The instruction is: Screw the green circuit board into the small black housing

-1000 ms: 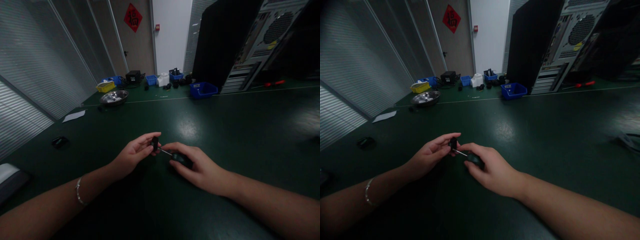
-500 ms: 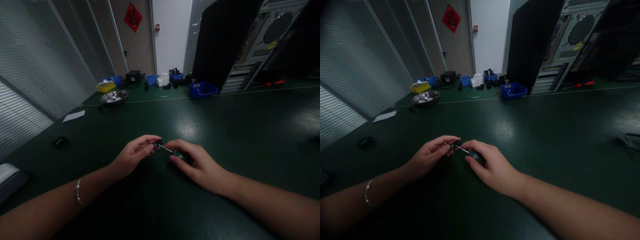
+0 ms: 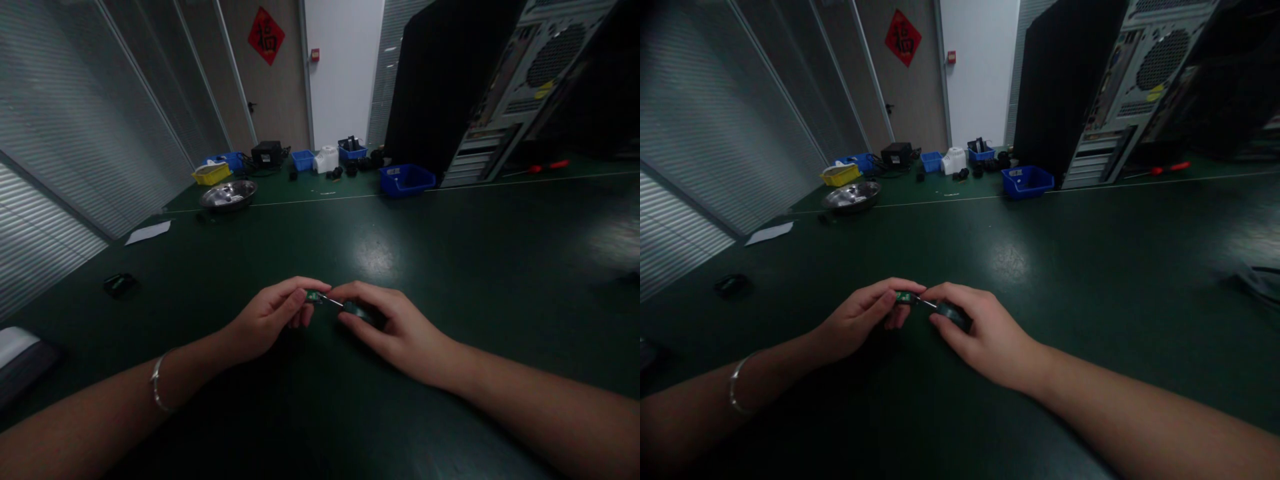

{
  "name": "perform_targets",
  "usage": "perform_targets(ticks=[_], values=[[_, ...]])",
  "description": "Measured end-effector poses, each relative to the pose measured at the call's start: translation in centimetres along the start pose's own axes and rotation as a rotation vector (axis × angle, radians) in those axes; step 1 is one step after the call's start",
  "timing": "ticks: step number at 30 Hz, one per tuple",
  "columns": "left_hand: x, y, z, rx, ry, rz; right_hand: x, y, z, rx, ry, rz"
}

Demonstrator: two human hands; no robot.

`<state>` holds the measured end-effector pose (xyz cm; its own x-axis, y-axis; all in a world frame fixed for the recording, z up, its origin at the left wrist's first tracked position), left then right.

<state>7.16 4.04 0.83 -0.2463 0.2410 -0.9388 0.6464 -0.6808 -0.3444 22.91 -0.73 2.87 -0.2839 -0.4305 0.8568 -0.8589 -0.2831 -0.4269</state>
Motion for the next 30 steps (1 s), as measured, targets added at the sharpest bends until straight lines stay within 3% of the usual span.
perform_targets(ticks=[23,30], values=[[-0.14,-0.01,0.37,0.019,-0.125,0.119,0.24,0.19,0.16,0.039,-0.042,0.013],[-0.44,0.16,0.5,0.045,-0.107,0.09,0.19,0.13,0.08,0.035,-0.037,0.013]])
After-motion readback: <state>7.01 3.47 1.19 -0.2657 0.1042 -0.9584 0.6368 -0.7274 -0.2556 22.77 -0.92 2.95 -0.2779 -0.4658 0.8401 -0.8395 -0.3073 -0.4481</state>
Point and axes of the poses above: each hand's wrist, its own z-axis away from the middle knuckle, its own y-axis out of the palm, x = y × z, the point moved 6 cm from there along -z, towards the middle knuckle, and after that the axes turned 6 degrees about -z, right-handed, at the moved point
